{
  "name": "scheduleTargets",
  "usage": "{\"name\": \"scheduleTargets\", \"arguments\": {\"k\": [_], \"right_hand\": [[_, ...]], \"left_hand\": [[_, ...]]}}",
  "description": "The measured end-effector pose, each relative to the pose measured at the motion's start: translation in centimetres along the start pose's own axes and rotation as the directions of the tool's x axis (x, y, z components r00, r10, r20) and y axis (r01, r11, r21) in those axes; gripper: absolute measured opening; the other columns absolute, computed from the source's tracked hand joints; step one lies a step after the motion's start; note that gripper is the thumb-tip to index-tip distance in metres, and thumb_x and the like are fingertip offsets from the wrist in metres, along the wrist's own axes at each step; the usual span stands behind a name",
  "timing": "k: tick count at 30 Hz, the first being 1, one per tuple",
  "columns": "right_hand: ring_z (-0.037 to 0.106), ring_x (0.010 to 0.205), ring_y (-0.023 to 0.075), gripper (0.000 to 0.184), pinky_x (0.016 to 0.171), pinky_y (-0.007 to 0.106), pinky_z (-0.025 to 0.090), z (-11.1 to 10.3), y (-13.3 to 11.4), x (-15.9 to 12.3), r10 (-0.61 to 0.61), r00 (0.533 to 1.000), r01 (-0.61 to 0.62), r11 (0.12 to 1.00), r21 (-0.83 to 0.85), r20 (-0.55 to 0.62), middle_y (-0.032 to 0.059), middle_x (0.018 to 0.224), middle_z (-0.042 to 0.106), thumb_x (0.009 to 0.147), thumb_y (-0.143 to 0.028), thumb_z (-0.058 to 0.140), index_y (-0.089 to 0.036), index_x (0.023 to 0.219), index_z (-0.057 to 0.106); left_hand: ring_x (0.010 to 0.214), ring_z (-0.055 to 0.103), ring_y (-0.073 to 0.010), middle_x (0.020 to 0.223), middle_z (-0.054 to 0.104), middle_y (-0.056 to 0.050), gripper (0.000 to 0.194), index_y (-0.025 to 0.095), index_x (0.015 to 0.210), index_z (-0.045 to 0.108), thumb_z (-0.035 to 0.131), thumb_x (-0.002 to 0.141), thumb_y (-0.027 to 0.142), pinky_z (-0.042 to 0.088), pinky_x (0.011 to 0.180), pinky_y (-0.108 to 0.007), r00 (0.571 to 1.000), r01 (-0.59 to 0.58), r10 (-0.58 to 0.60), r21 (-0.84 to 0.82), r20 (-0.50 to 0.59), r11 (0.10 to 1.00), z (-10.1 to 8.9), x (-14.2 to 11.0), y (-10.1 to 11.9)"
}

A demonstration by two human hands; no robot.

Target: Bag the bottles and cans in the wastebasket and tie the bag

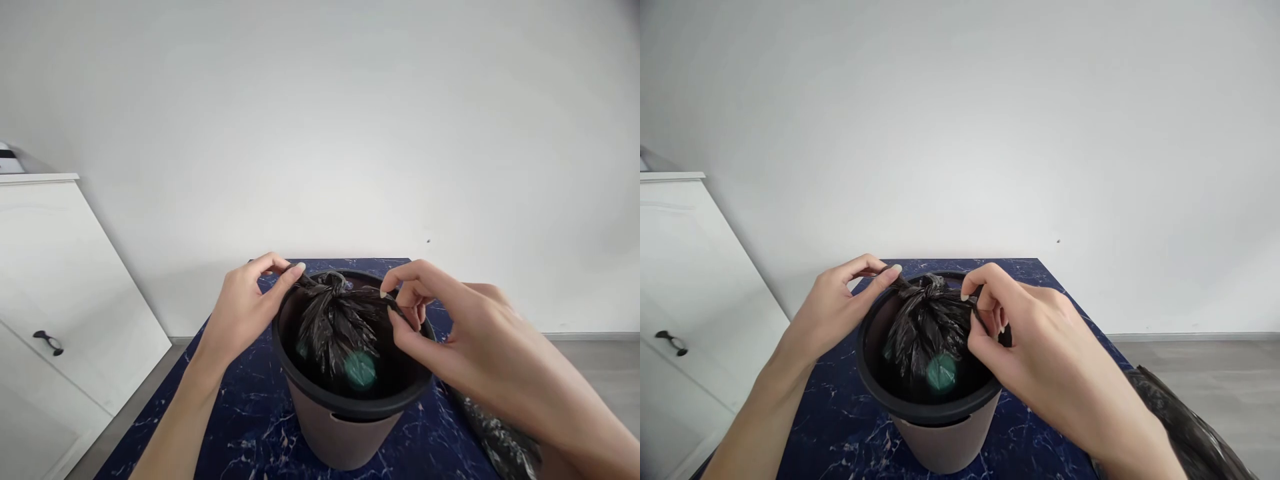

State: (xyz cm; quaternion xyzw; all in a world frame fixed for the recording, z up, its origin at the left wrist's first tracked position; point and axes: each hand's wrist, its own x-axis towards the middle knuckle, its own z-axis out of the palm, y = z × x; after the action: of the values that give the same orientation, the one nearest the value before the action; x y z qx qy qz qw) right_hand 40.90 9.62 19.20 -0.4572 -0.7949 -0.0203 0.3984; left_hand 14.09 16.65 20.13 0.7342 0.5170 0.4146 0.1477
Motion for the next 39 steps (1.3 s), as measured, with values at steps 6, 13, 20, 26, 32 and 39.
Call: {"name": "scheduleTargets", "arguments": {"k": [6, 13, 20, 26, 32, 39], "right_hand": [[0.057, 0.061, 0.0106, 0.015, 0.056, 0.025, 0.045, -0.2, 1.0, 0.1, 0.021, 0.998, -0.021, 1.0, -0.017, 0.052, -0.0066, 0.082, 0.061, 0.103, -0.027, 0.06, -0.032, 0.117, 0.061], [0.068, 0.101, 0.019, 0.038, 0.082, 0.036, 0.058, 1.3, -0.7, 0.3, 0.088, 0.993, -0.091, 0.996, 0.024, 0.08, -0.0001, 0.126, 0.062, 0.1, -0.049, 0.068, -0.039, 0.135, 0.056], [0.068, 0.088, 0.0169, 0.032, 0.072, 0.031, 0.054, 1.6, -1.1, 0.9, 0.119, 0.975, -0.146, 0.98, 0.133, 0.186, -0.0039, 0.103, 0.072, 0.098, -0.046, 0.075, -0.038, 0.128, 0.066], [0.073, 0.093, 0.0117, 0.022, 0.079, 0.025, 0.054, 1.3, -1.2, 1.6, 0.026, 0.965, -0.111, 0.943, 0.313, 0.262, -0.0094, 0.106, 0.08, 0.1, -0.019, 0.069, -0.036, 0.109, 0.078], [0.072, 0.091, 0.0085, 0.027, 0.079, 0.02, 0.052, 1.2, -1.6, 1.8, -0.012, 0.962, -0.092, 0.926, 0.366, 0.272, -0.0112, 0.102, 0.079, 0.099, -0.009, 0.062, -0.032, 0.1, 0.076], [0.07, 0.085, 0.0101, 0.023, 0.074, 0.023, 0.051, 1.4, -1.5, 1.7, -0.014, 0.959, -0.092, 0.93, 0.357, 0.285, -0.0087, 0.097, 0.077, 0.101, -0.012, 0.058, -0.029, 0.098, 0.073]], "left_hand": [[0.08, 0.065, -0.0197, 0.084, 0.073, -0.003, 0.043, 0.024, 0.086, 0.069, 0.065, 0.101, 0.064, 0.047, 0.068, -0.029, 0.999, -0.053, 0.052, -0.071, -0.017, 0.996, -0.4, 0.0, 0.3], [0.071, 0.064, -0.0177, 0.071, 0.068, 0.0, 0.04, 0.027, 0.107, 0.07, 0.058, 0.106, 0.065, 0.045, 0.063, -0.029, 0.996, -0.016, 0.035, -0.208, 0.087, 0.978, 0.0, -0.8, 1.7], [0.106, 0.067, -0.0235, 0.117, 0.071, -0.006, 0.054, 0.029, 0.128, 0.058, 0.066, 0.097, 0.072, 0.052, 0.082, -0.033, 0.997, -0.009, 0.014, -0.074, 0.072, 0.997, 0.7, -0.6, 0.8], [0.097, 0.073, -0.0253, 0.105, 0.078, -0.004, 0.056, 0.03, 0.136, 0.057, 0.062, 0.099, 0.071, 0.052, 0.075, -0.033, 0.983, 0.056, -0.046, -0.049, 0.18, 0.997, 0.7, -0.3, 0.6], [0.118, 0.074, -0.0291, 0.125, 0.079, -0.005, 0.054, 0.035, 0.139, 0.069, 0.066, 0.097, 0.069, 0.06, 0.09, -0.035, 0.978, 0.026, -0.021, -0.021, 0.208, 0.999, 0.8, 0.1, 0.6], [0.135, 0.066, -0.0328, 0.133, 0.078, -0.004, 0.031, 0.036, 0.103, 0.088, 0.072, 0.097, 0.061, 0.06, 0.108, -0.043, 0.961, -0.081, 0.114, -0.139, 0.252, 0.987, 0.7, 0.3, 0.9]]}}
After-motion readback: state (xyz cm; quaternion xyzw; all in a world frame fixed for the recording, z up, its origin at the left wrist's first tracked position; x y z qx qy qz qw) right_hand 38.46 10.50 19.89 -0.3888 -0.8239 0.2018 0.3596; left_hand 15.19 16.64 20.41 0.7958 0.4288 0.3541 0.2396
